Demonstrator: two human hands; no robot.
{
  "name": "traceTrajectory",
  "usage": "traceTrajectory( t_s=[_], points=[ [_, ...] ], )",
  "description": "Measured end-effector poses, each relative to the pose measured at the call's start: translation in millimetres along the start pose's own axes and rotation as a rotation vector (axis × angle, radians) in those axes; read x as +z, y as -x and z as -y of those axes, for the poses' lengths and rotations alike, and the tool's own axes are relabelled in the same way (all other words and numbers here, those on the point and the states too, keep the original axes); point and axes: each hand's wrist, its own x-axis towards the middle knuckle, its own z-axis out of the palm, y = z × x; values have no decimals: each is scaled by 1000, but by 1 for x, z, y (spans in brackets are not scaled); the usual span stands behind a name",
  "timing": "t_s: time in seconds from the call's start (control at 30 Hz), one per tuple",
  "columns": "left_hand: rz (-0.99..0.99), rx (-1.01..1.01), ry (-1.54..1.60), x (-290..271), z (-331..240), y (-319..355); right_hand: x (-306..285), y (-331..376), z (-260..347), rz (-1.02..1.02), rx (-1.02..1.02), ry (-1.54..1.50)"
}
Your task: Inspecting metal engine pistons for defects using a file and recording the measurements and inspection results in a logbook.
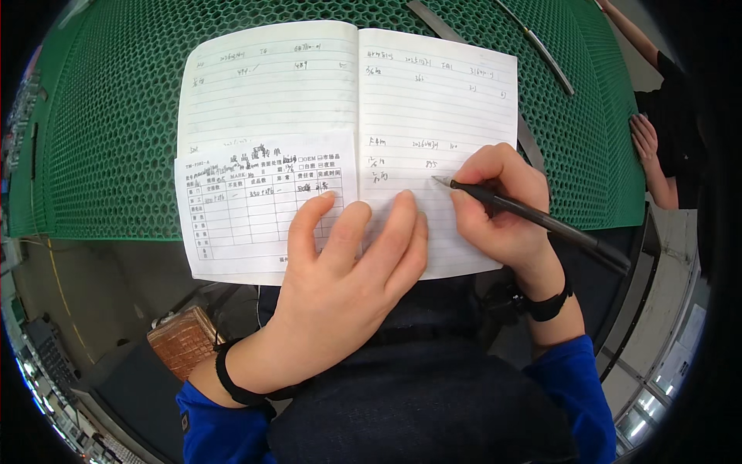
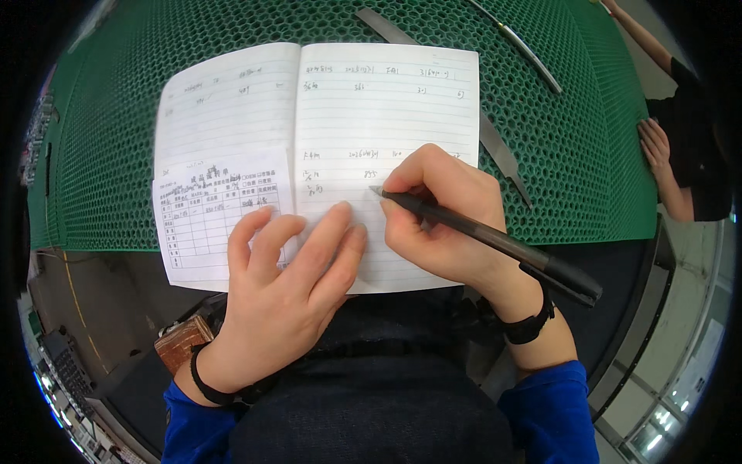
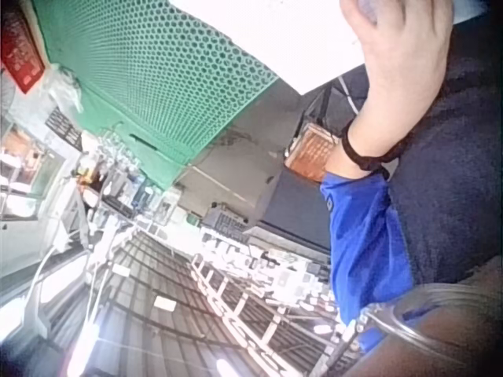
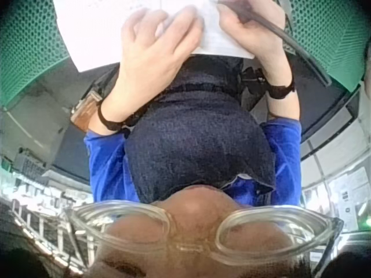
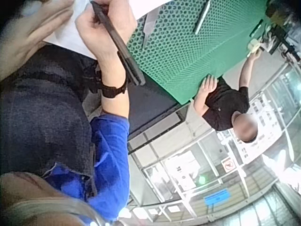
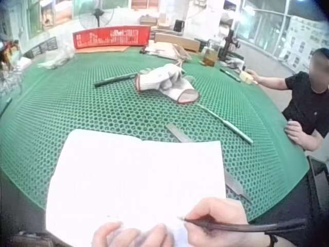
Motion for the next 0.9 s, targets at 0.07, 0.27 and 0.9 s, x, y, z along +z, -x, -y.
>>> traceTrajectory(
  t_s=[0.07,0.27,0.9],
  points=[
    [-2,7,-8,-1,0,1,1,1,0,-17,7,2],
    [29,-11,0,-5,6,12,12,0,1,0,0,67],
    [70,-28,29,-4,14,17,21,-4,-8,18,-30,6]
  ],
)
